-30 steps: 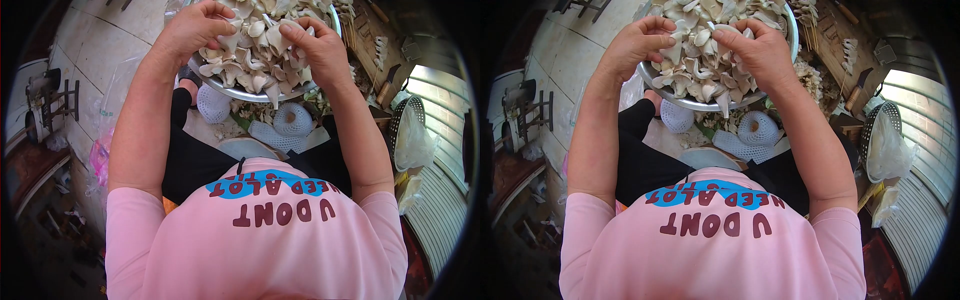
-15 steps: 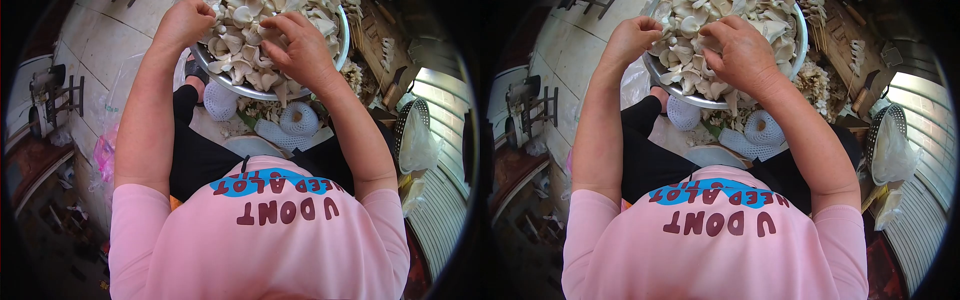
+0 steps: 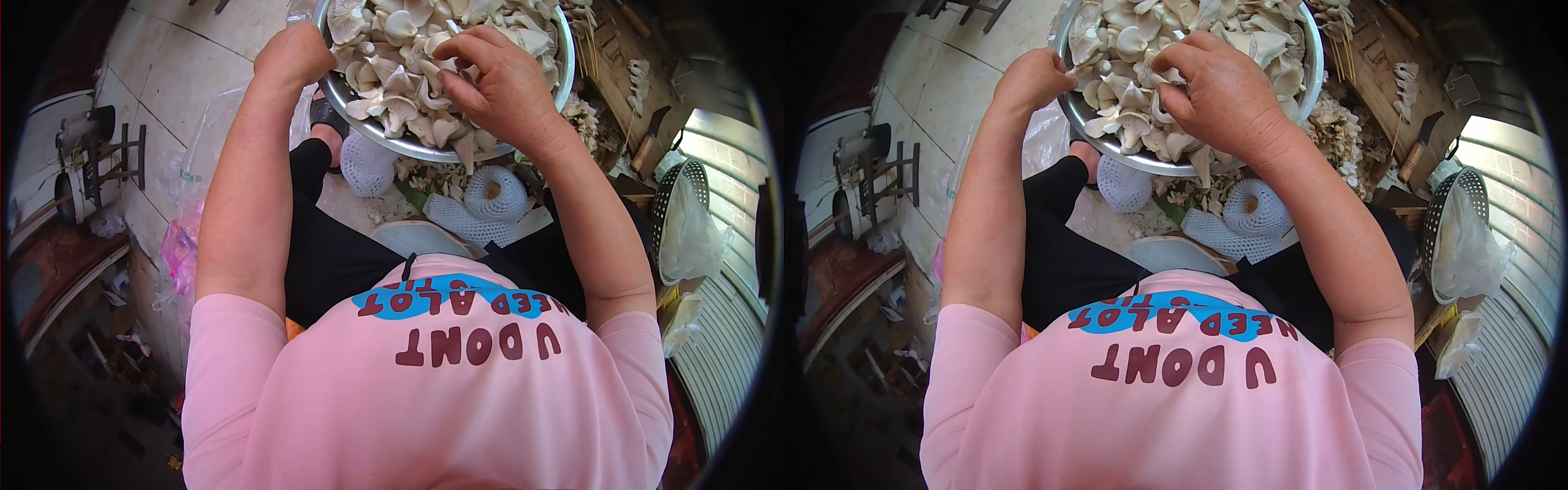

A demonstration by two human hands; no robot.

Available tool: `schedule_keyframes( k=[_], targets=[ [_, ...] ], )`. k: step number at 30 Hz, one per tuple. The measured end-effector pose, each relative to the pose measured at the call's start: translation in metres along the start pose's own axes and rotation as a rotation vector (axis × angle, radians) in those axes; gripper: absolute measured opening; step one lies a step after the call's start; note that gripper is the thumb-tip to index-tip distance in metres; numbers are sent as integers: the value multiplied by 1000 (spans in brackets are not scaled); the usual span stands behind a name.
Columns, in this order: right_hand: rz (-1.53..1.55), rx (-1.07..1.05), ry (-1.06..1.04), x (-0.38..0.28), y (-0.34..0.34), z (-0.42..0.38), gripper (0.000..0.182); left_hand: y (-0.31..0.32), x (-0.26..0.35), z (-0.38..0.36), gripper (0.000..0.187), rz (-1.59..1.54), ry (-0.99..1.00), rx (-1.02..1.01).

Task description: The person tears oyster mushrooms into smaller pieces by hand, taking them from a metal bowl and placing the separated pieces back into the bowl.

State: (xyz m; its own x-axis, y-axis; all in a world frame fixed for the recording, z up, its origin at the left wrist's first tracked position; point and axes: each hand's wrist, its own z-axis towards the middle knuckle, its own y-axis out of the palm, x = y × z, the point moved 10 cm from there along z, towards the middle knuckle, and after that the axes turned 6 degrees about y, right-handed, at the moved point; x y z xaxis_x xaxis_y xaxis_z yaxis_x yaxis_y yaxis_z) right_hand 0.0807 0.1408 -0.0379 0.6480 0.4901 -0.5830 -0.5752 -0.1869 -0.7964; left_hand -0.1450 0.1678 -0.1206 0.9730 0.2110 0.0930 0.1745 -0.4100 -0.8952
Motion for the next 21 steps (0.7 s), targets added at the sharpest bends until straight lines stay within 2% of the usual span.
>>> schedule_keyframes(
  k=[3, 5, 6, 8, 12, 14, 15, 17, 19, 21],
  targets=[
    [65, -21, 21, 1, 1, -1, 18, 6, 10, 0, 28, 62, 74, -3],
    [84, -29, 25, 2, 2, -1, 17, 20, 20, 1, 25, 89, 171, -130],
    [101, -36, 29, 2, 2, -2, 16, 18, 22, -1, 25, 88, 171, -130],
    [113, -41, 28, 3, 3, -2, 16, 28, 38, -13, 22, -9, 316, -271],
    [147, -54, 36, 4, 4, -2, 15, 27, 51, -25, 21, -233, 414, -354],
    [156, -60, 43, 3, 5, -1, 15, 10, 49, -10, 23, -415, 435, -161],
    [163, -66, 51, 3, 5, -1, 15, 13, 51, -11, 23, -417, 434, -160],
    [154, -70, 46, 3, 6, -1, 15, -5, 55, -12, 29, -267, 435, 143],
    [147, -72, 42, 3, 7, -1, 15, -1, 66, -17, 35, -161, 451, 184],
    [143, -82, 30, 3, 7, -1, 15, 7, 64, -18, 35, 34, 317, 150]
  ],
)
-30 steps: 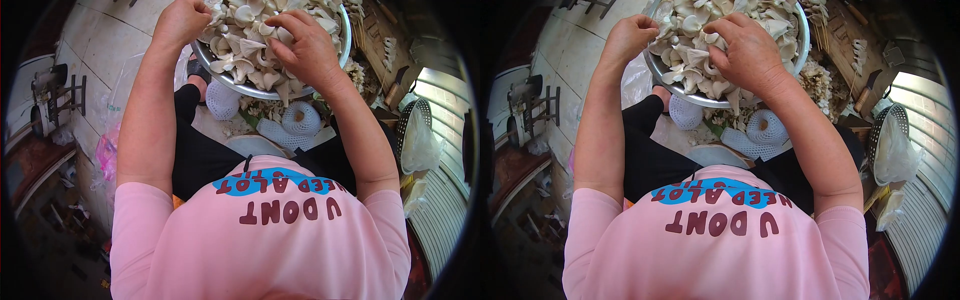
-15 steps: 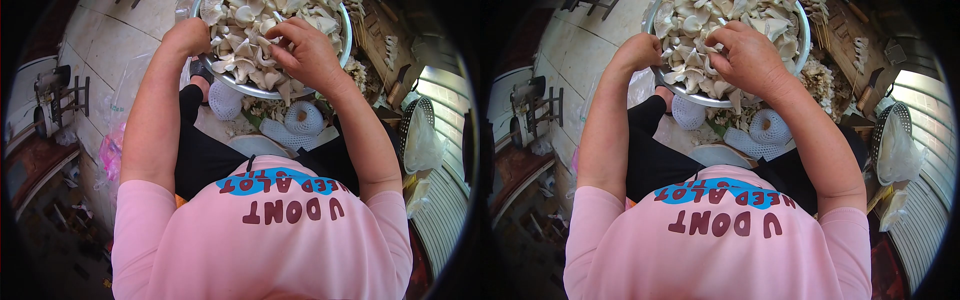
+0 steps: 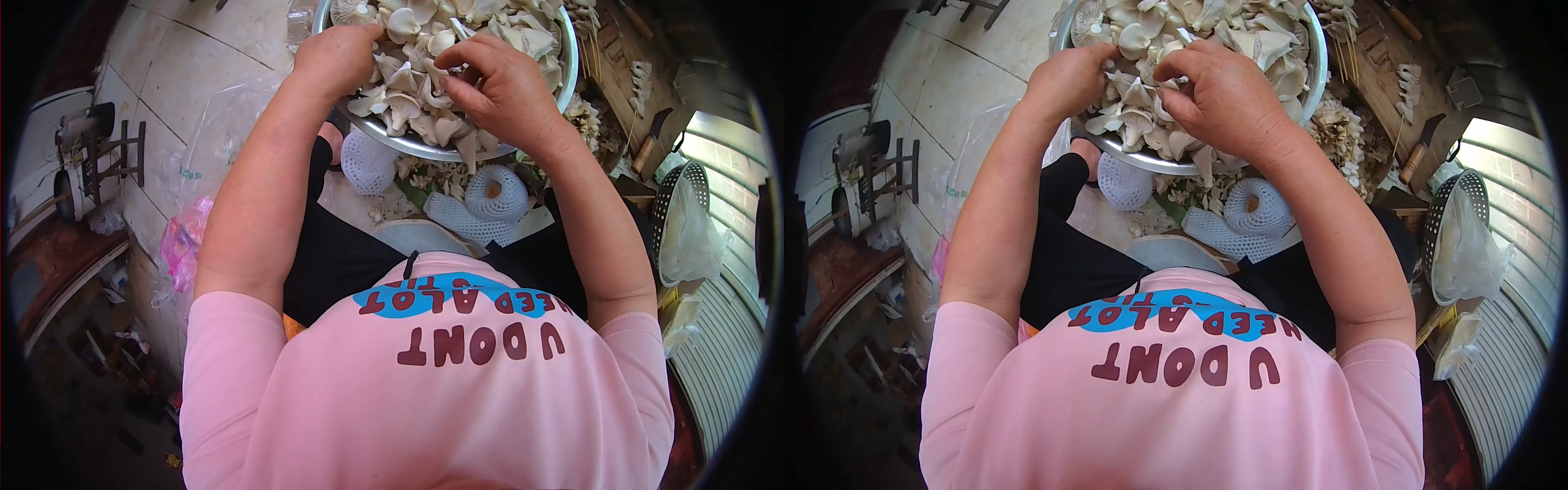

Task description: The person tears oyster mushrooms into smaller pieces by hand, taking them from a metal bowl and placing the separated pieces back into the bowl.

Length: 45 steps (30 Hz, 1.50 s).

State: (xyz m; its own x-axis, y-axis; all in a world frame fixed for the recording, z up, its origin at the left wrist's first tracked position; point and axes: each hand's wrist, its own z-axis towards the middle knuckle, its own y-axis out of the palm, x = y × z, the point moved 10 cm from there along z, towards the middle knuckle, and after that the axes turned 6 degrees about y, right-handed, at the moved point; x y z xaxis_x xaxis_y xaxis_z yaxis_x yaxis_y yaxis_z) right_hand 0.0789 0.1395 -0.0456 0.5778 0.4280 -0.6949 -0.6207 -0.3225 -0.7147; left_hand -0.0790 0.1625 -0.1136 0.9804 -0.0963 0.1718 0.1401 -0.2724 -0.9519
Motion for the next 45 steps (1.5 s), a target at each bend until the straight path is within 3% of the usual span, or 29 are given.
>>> schedule_keyframes(
  k=[5, 8, 10, 12, 13, 15, 16, 18, 22, 25, 27, 33, 36, 40, 45],
  targets=[
    [7, -9, -5, 1, 0, -1, 16, -8, -7, 3, 29, 49, 5, -1],
    [38, 1, -8, 4, -2, -2, 17, -15, -6, 4, 21, -205, 93, -16],
    [59, 14, -15, 4, -4, -3, 19, -19, -6, -1, 15, -770, 24, -88],
    [342, 12, 116, 15, -4, -1, 26, -32, 6, -8, 12, -845, 15, -81],
    [340, 14, 115, 12, -6, 0, 26, -44, 17, -10, 14, -947, 83, -26],
    [692, -38, 510, 40, 3, -6, 36, -53, 31, -13, 15, -1049, 161, 32],
    [687, -33, 509, 42, 1, -5, 36, -57, 38, -15, 16, -1091, 228, 64],
    [1155, -82, 653, 50, 17, -8, 40, -57, 48, -17, 18, -1135, 302, 98],
    [1195, -50, 644, 57, 17, -9, 34, -54, 67, -21, 17, -1029, 453, 64],
    [1148, 6, 602, 61, 11, -5, 33, -44, 60, -18, 22, -1033, 331, -41],
    [1100, 14, 602, 59, 10, -5, 34, -49, 49, -15, 27, -1365, 240, 37],
    [956, -60, 587, 51, 10, -6, 34, -28, 56, -15, 28, -1337, 153, -145],
    [924, -52, 572, 49, 8, -7, 33, -29, 61, -15, 29, -1370, 255, -145],
    [1032, -1, 544, 48, 5, -5, 28, -27, 56, -13, 27, -1426, 237, -88],
    [1182, 133, 526, 58, -2, -3, 23, -19, 33, -2, 20, -1757, 75, 69]
  ],
)
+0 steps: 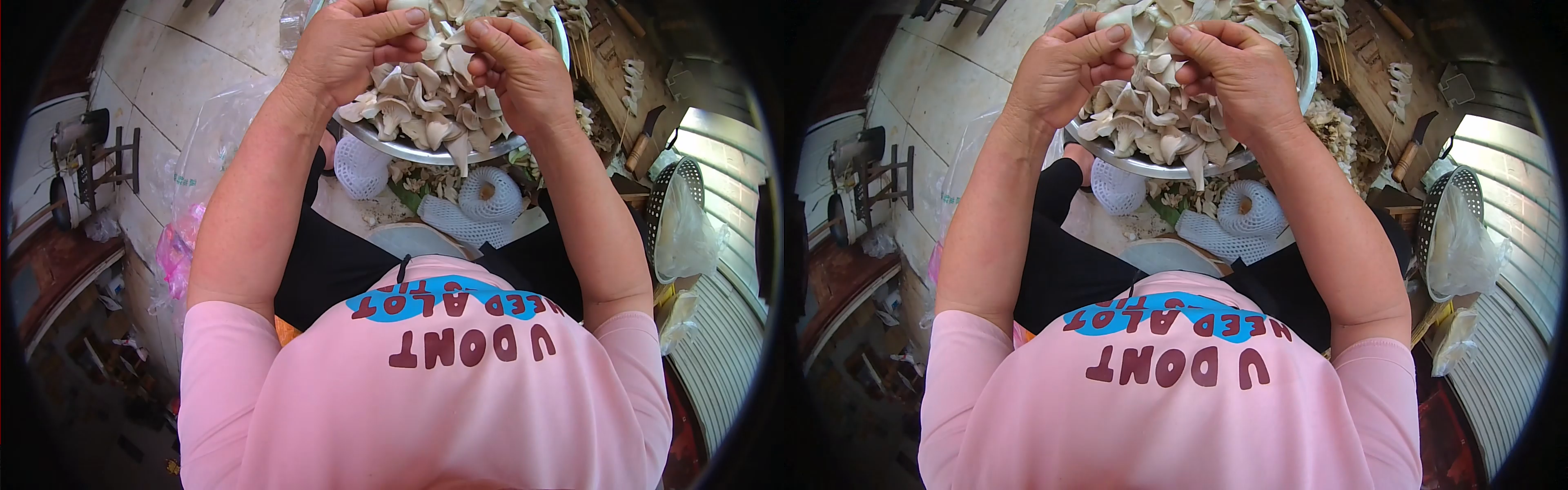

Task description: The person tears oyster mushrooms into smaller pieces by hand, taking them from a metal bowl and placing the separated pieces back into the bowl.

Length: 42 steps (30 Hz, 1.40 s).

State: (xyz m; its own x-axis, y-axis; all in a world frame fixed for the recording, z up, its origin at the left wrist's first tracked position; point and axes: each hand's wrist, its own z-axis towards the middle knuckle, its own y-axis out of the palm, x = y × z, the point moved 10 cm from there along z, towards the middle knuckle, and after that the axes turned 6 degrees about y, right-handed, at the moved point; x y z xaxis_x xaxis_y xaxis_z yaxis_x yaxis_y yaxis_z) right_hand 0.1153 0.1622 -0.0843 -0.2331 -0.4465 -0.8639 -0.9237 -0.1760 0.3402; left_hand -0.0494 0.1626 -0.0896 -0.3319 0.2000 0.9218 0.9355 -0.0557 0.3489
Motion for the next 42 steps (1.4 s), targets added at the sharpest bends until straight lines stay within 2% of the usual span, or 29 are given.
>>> schedule_keyframes(
  k=[3, 4, 5, 7, 8, 9, 11, 12, 14, 15, 17, 18, 21, 25, 27, 29, 31, 32, 36, 40, 42],
  targets=[
    [-22, 32, 25, 1, -11, 1, 22, -30, 9, 3, 20, 78, -24, 122],
    [-77, 22, 49, 3, -11, 1, 23, -34, 11, 1, 25, 281, -69, 83],
    [-76, 20, 50, 3, -9, 0, 23, -36, 14, 0, 25, 283, -69, 84],
    [-425, 4, 72, 6, 0, -5, 26, -24, 11, -10, 28, 598, -196, -75],
    [-471, -59, 88, 12, 3, -5, 27, -19, 13, -14, 28, 674, -229, -90],
    [-470, -60, 88, 14, 4, -5, 27, -21, 12, -13, 28, 676, -230, -89],
    [-526, -21, 54, 12, 5, -8, 26, -44, 12, -9, 27, 943, -274, 3],
    [-526, -23, 53, 12, 6, -8, 26, -52, 9, -6, 27, 943, -274, 4],
    [-582, -21, 63, 11, 5, -9, 25, -76, 1, -2, 22, 1439, -329, -36],
    [-582, -22, 62, 11, 5, -8, 25, -75, -3, -4, 22, 1440, -328, -35],
    [-622, -47, 72, 15, 5, -8, 24, -70, -15, -9, 28, 1714, -341, -133],
    [-621, -45, 73, 15, 5, -9, 24, -68, -19, -9, 35, 1728, -355, -128],
    [-647, -85, 56, 15, 10, -10, 23, -61, -26, -9, 32, 1788, -388, -225],
    [-653, -113, 60, 14, 11, -13, 23, -63, -12, -5, 22, 1690, -400, -318],
    [-646, -110, 67, 13, 10, -14, 23, -59, -3, -12, 16, 998, -437, -143],
    [-510, -109, 94, 13, 8, -13, 27, -44, 4, -11, 15, 910, -354, -170],
    [-432, -79, 100, 8, 9, -15, 31, -20, 6, -7, 19, 464, -225, -134],
    [-352, -52, 110, 7, 7, -16, 35, -12, 0, -6, 25, 362, -233, -136],
    [-167, -48, 133, 13, 2, -12, 41, 26, -10, -10, 28, 168, -205, -194],
    [-146, -72, 126, 14, -3, -8, 37, 38, -12, -14, 30, 236, -218, -222],
    [-175, -92, 117, 12, 0, -9, 34, 36, -7, -11, 30, 343, -155, -243]
  ],
)
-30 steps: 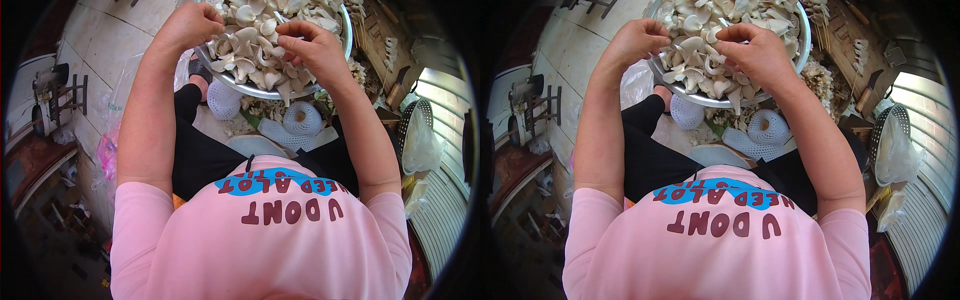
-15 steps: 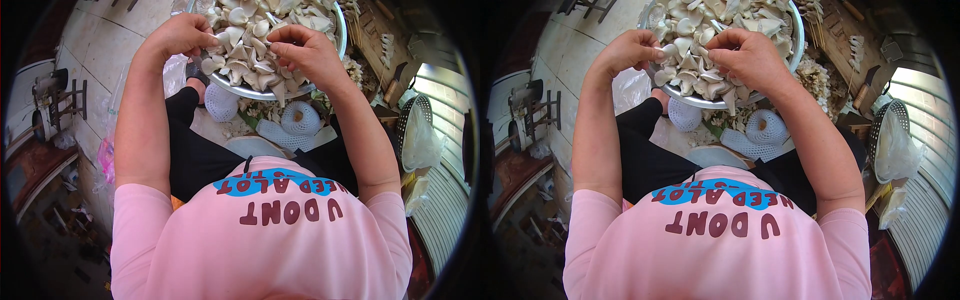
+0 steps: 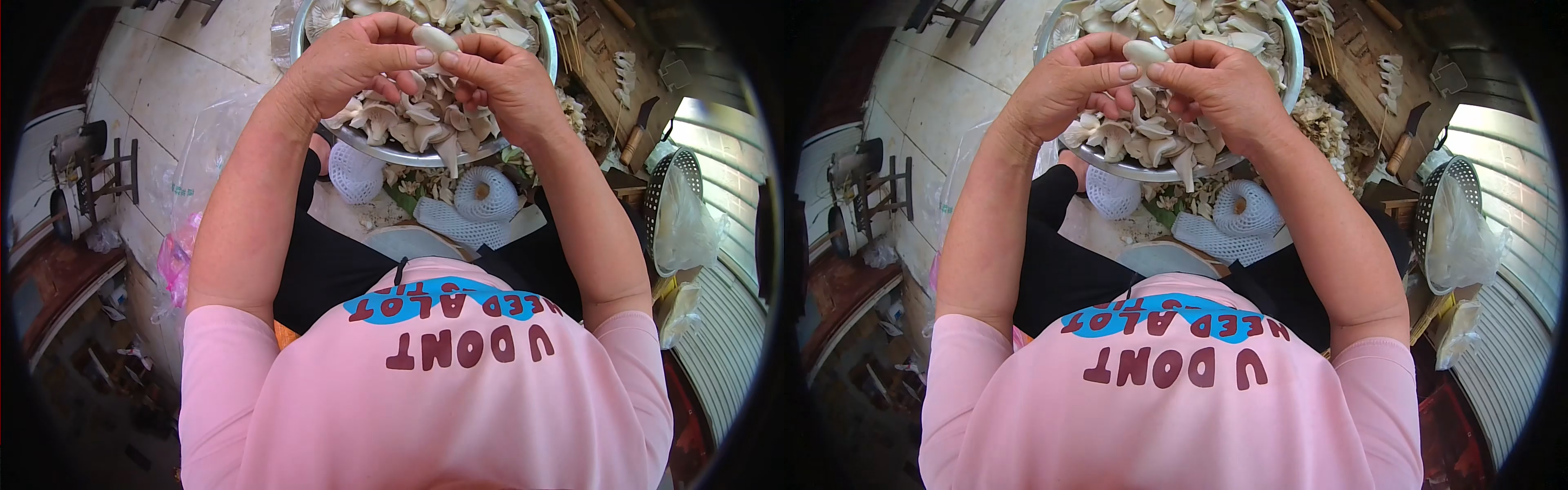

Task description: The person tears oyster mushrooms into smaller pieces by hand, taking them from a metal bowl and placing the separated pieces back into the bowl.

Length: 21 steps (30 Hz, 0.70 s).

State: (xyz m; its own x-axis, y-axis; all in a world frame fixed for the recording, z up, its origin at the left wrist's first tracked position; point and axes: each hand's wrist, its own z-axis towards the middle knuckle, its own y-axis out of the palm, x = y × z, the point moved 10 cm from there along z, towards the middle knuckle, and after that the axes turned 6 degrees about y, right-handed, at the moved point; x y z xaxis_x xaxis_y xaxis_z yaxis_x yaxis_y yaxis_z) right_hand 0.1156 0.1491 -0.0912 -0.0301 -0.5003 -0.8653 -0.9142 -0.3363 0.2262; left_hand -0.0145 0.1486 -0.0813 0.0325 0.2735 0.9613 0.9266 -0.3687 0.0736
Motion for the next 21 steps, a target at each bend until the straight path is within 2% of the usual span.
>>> schedule_keyframes(
  k=[2, 7, 9, 10, 12, 13, 15, 16, 17, 19, 21],
  targets=[
    [-177, 35, 7, -3, 2, -4, 31, -2, 0, 1, 29, 63, 17, -8],
    [-189, 33, 22, -1, 6, -5, 29, -5, -2, 1, 25, 129, 43, 24],
    [-135, 63, 27, 0, 3, -3, 28, -12, -8, 4, 23, -67, 62, 95],
    [-95, 79, 10, -2, 0, -2, 28, -13, -8, 4, 23, -66, 61, 95],
    [-55, 94, -6, -2, -3, 0, 28, -29, -4, 2, 22, -303, 129, 259],
    [4, 96, -14, -1, -6, 1, 27, -36, -3, 2, 22, -303, 129, 259],
    [62, 95, -20, -1, -9, 2, 26, -72, -7, -6, 23, -107, 32, 371],
    [-55, 122, -7, -2, -10, 0, 25, -75, -1, -11, 24, 174, -51, 283],
    [-172, 149, 5, -3, -11, 0, 25, -76, 1, -14, 24, 174, -51, 284],
    [-257, 126, -23, -2, -6, -2, 25, -78, -5, -18, 23, 792, -204, 159],
    [-343, 101, -52, -1, -1, -1, 24, -83, -20, -14, 21, 862, -214, 152]
  ],
)
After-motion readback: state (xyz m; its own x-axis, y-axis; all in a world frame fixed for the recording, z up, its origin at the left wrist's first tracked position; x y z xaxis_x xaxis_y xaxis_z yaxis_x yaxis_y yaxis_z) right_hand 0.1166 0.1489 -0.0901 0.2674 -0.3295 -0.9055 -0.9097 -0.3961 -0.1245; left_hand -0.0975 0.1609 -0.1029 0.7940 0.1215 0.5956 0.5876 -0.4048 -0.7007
